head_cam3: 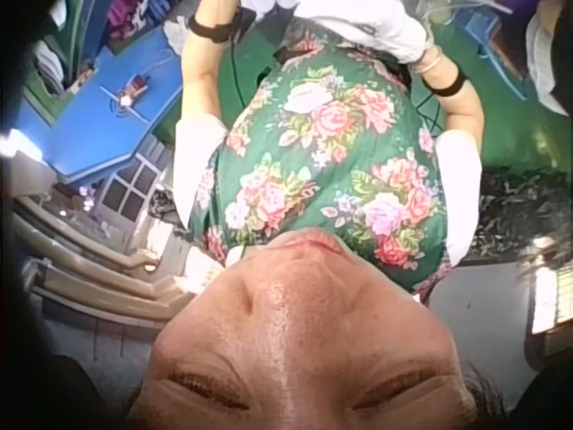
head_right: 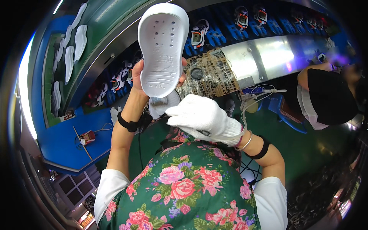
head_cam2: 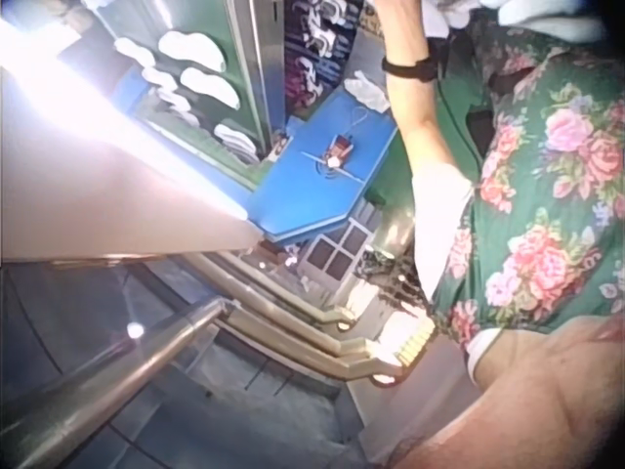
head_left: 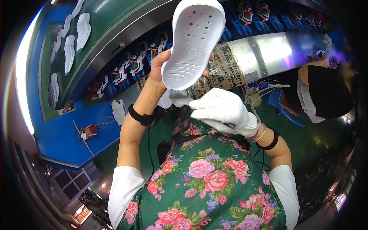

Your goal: Apply adhesive or primer to shoe insoles using a brush at a manufacturing station.

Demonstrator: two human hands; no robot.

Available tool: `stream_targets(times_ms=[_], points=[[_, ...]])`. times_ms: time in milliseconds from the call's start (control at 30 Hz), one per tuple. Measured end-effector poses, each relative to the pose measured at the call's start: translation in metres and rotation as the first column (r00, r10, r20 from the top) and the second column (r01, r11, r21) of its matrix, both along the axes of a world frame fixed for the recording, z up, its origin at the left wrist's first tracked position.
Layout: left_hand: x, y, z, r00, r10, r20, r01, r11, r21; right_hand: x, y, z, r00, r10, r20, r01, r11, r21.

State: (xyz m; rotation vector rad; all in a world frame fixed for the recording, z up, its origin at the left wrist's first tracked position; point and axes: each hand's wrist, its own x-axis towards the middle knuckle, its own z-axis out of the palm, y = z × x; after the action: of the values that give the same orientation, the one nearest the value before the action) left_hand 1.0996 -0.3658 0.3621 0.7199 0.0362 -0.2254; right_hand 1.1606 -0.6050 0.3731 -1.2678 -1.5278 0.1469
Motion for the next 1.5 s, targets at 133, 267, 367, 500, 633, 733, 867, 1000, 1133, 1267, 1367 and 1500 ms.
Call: stream_targets(times_ms=[133,267,367,500,633,733,867,1000,1133,1267,1367,1500], points=[[0.005,-0.004,-0.004,0.996,0.043,0.078,-0.038,0.997,-0.061,0.008,0.002,0.011,0.884,-0.039,-0.465,0.005,0.997,-0.074],[0.017,-0.01,-0.004,0.993,0.092,0.069,-0.087,0.994,-0.064,0.009,0.008,0.011,0.958,-0.229,-0.173,0.235,0.972,0.012],[0.017,-0.008,-0.011,0.989,0.126,0.075,-0.118,0.987,-0.108,0.003,0.003,0.017,0.87,-0.024,-0.492,-0.041,0.992,-0.121],[0.021,-0.005,-0.012,0.991,0.126,0.048,-0.116,0.978,-0.173,0.02,0.006,0.013,0.874,-0.269,-0.404,0.204,0.959,-0.197],[0.014,-0.007,-0.02,0.986,0.16,-0.047,-0.166,0.951,-0.261,0.024,-0.001,0.014,0.751,0.006,-0.66,-0.208,0.951,-0.227],[0.006,-0.02,-0.026,0.979,0.156,-0.13,-0.189,0.933,-0.306,0.04,0.002,0.006,0.831,-0.129,-0.541,0.034,0.982,-0.183],[-0.013,-0.045,-0.04,0.946,0.17,-0.277,-0.277,0.867,-0.414,0.074,0.019,0.011,0.936,-0.336,-0.103,0.329,0.941,-0.082],[-0.02,-0.052,-0.042,0.976,0.106,-0.19,-0.183,0.87,-0.457,0.085,0.026,0.013,0.934,-0.347,0.082,0.349,0.937,-0.006],[-0.032,-0.033,-0.007,0.935,0.348,-0.067,-0.353,0.904,-0.24,0.059,0.011,0.022,0.864,-0.039,-0.502,-0.035,0.99,-0.136],[-0.03,0.013,0.039,0.899,0.351,0.262,-0.362,0.932,-0.008,0.062,-0.002,0.011,0.424,-0.134,-0.896,0.108,0.989,-0.097],[-0.006,0.075,0.063,0.823,0.348,0.448,-0.324,0.937,-0.131,0.062,0.002,-0.001,0.367,-0.19,-0.911,0.106,0.981,-0.162],[0.022,0.149,0.078,0.715,0.673,0.187,-0.496,0.678,-0.542,0.049,0.012,-0.026,0.377,-0.196,-0.905,0.057,0.98,-0.188]])
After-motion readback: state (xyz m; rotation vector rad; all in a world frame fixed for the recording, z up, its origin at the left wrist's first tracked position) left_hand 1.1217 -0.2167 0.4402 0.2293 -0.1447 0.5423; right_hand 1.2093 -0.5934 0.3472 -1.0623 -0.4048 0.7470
